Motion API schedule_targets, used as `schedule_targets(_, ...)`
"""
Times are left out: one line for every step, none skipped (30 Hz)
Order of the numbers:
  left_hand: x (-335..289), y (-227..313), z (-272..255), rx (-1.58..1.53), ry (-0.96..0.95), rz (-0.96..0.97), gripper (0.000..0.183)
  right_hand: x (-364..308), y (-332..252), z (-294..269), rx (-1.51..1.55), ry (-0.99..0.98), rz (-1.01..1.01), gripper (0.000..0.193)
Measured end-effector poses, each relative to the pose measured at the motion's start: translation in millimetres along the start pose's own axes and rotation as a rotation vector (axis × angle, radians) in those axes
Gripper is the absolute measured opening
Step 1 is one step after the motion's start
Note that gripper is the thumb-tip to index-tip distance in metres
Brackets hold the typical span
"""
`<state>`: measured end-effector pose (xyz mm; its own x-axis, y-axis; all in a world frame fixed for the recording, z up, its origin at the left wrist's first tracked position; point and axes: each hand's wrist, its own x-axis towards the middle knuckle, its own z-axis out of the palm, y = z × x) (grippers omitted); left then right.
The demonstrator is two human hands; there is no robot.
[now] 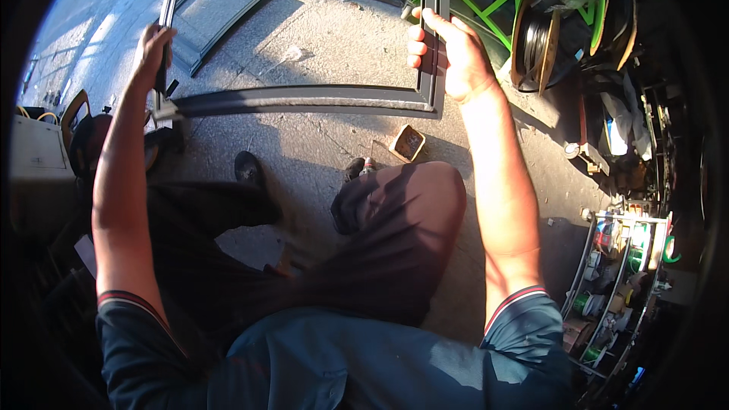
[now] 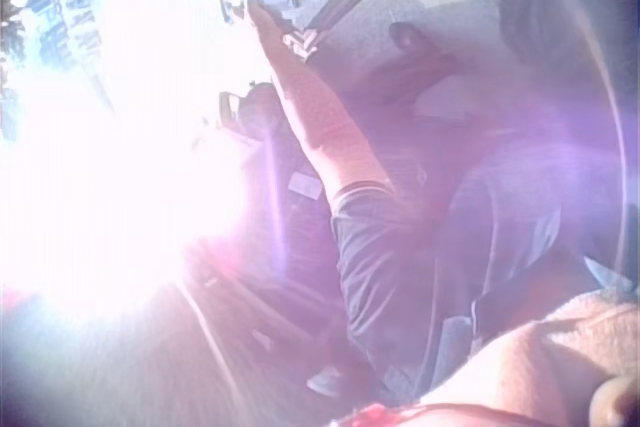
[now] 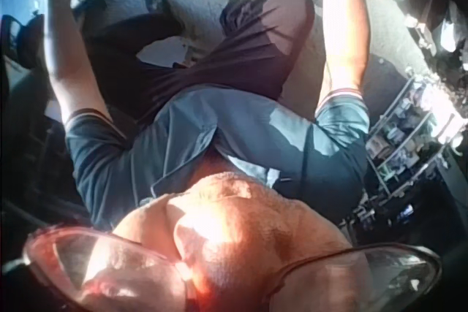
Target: The person aligns the corners of an aluminum frame and secures them using a power drill and screws. They hold the frame pieces together by hand and place the completed sections on the ground.
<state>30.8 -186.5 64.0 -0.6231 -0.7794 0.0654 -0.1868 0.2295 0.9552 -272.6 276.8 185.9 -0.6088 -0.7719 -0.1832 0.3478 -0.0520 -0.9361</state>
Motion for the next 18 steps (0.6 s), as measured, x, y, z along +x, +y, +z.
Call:
schedule_targets(9,13,-8,0.004,0.039,0.029,0.036,-18,-5,20,-0.036,0.093,-0.016,0.023)
schedule_targets(23,20,-16,0.028,0.073,0.06,0.049,-29,-6,26,-0.015,0.1,-0.065,0.023)
schedule_targets(35,34,-33,0.072,0.036,0.083,0.064,-41,-6,35,-0.006,0.126,-0.112,0.023)
schedule_targets(43,46,-51,0.249,0.192,0.207,0.072,-46,1,44,0.021,0.136,-0.151,0.023)
schedule_targets(57,57,-83,0.258,0.232,0.465,0.077,-51,-2,52,0.068,0.111,-0.209,0.022)
schedule_targets(54,92,-104,0.345,0.376,0.575,0.073,-56,-5,58,0.116,0.091,-0.268,0.021)
schedule_targets(19,121,-83,0.144,0.506,0.559,0.065,-63,-8,59,0.132,0.097,-0.324,0.021)
schedule_targets(-35,148,-59,-0.035,0.639,0.536,0.058,-72,-9,75,0.09,0.183,-0.346,0.018)
schedule_targets(-67,157,-42,-0.226,0.717,0.565,0.048,-77,-12,88,0.086,0.251,-0.373,0.018)
schedule_targets(-90,135,-3,-0.453,0.777,0.555,0.04,-81,-11,90,0.046,0.349,-0.392,0.017)
schedule_targets(-119,125,18,-0.443,0.72,0.506,0.037,-79,-9,95,0.084,0.336,-0.439,0.017)
schedule_targets(-146,117,43,-0.434,0.669,0.457,0.034,-81,-10,105,0.102,0.35,-0.473,0.017)
schedule_targets(-170,124,78,-0.707,0.537,0.257,0.033,-82,-13,114,0.118,0.372,-0.492,0.017)
schedule_targets(-189,124,107,-0.814,0.409,0.177,0.036,-80,-11,122,0.139,0.389,-0.5,0.017)
schedule_targets(-201,130,131,-1.003,0.234,0.009,0.04,-80,-11,128,0.185,0.388,-0.494,0.016)
schedule_targets(-216,142,145,-1.13,0.074,-0.197,0.046,-80,-8,132,0.232,0.359,-0.506,0.016)
schedule_targets(-220,148,156,-1.223,-0.018,-0.254,0.05,-79,-5,138,0.252,0.358,-0.499,0.016)
schedule_targets(-223,152,168,-1.32,-0.119,-0.314,0.053,-80,-2,143,0.266,0.365,-0.493,0.016)
